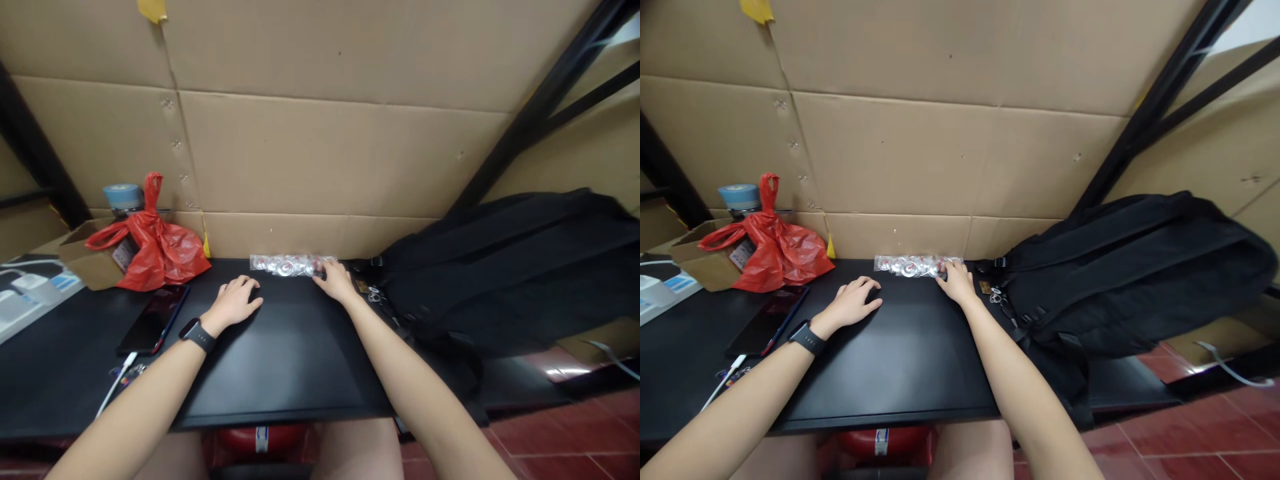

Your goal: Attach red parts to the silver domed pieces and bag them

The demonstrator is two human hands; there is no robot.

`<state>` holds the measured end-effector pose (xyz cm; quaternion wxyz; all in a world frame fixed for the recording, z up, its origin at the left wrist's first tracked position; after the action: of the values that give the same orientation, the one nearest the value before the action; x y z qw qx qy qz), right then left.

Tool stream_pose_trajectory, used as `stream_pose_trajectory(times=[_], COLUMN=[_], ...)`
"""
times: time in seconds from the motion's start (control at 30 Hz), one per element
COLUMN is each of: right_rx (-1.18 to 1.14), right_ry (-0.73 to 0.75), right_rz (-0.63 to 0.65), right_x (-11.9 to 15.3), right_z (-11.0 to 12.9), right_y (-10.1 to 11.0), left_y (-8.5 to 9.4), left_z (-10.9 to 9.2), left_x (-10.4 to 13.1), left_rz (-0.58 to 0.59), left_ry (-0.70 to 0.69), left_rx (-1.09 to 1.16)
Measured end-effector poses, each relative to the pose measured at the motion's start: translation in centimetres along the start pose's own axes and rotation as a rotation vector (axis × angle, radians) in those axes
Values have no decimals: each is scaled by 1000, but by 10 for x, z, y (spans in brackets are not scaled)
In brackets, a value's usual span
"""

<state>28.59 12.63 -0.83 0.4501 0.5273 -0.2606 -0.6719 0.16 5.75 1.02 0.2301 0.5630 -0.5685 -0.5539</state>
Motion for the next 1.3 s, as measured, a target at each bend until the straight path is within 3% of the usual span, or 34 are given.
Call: stream_pose_trajectory(times=[0.23, 0.6, 0.9, 1.1, 1.3], right_rx=[36, 118, 158, 206, 194], right_ry=[57, -36, -101, -223, -253], right_rz=[152, 306, 244, 211, 217], right_x=[16, 34, 47, 60, 74], right_z=[14, 12, 13, 8, 9], right_y=[5, -8, -12, -9, -3], left_y=[-7, -5, -9, -14, -13], left_z=[31, 52, 60, 64, 66], left_x=[1, 4, 6, 5, 12], left_rz=[121, 53, -19, 14, 15], left_ry=[133, 231, 254, 257, 244], left_rx=[-54, -176, -196, -199, -208])
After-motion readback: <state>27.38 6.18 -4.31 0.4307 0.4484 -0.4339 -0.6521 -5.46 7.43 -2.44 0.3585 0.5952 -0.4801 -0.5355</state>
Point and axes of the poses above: each hand's wrist, its own x-axis away from the middle knuckle, its own y-axis out of the back of the hand, z = x × y, the point moved 7 cm from there along -x, towards the middle knuckle, and after that the axes turned 13 degrees about -z, right-handed, at the moved point
